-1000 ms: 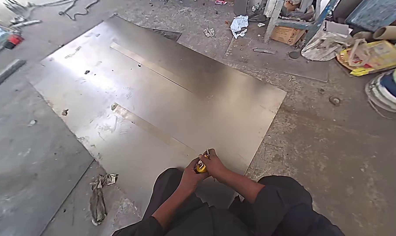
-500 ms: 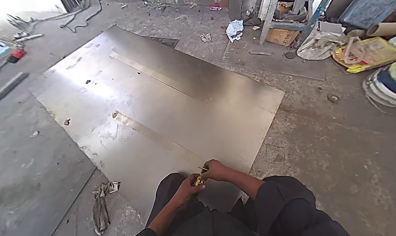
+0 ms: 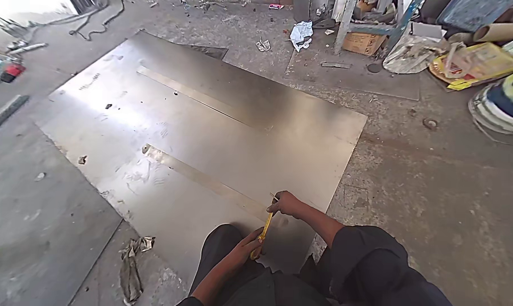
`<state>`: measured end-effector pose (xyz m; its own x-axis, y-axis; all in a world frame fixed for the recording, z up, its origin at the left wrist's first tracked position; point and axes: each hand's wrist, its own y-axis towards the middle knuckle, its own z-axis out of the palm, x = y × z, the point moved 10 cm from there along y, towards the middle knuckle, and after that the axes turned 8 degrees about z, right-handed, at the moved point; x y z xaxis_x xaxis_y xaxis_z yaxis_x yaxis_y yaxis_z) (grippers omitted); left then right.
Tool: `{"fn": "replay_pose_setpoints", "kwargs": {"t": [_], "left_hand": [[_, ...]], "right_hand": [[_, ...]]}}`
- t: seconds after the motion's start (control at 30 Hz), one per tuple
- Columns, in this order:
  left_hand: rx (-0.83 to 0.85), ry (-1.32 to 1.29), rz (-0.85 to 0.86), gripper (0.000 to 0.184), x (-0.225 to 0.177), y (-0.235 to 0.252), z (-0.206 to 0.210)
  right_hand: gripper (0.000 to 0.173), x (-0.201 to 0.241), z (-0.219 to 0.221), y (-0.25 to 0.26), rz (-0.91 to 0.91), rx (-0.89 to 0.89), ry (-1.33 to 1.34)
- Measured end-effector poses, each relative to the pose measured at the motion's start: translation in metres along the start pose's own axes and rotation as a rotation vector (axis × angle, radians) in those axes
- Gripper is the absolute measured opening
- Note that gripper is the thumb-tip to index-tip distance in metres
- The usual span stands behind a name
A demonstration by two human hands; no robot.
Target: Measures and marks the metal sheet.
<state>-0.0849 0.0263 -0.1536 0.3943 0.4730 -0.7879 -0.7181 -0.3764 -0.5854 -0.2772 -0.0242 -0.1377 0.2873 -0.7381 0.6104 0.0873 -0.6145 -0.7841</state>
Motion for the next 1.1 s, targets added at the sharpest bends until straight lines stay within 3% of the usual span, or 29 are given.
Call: {"fn": "replay_pose_setpoints", "kwargs": {"t": [0.2, 0.37, 0.73, 1.1], "left_hand": [[-0.223, 0.02, -0.126, 0.018, 0.021, -0.003, -0.018], [-0.252, 0.045, -0.157, 0.015, 0.026, -0.003, -0.02], [-0.26, -0.102, -0.138, 0.016, 0.025, -0.005, -0.019], [-0.302, -0.151, -0.185, 0.015, 0.025, -0.01, -0.019]], "right_hand": [[0.024, -0.002, -0.085, -0.002, -0.008, -0.233, 0.233], [0.026, -0.017, -0.13, -0.006, 0.0, -0.414, 0.361], [0.054, -0.026, -0.133, 0.004, 0.029, -0.512, 0.367], [0.05, -0.037, -0.134, 0.006, 0.071, -0.543, 0.332]]}}
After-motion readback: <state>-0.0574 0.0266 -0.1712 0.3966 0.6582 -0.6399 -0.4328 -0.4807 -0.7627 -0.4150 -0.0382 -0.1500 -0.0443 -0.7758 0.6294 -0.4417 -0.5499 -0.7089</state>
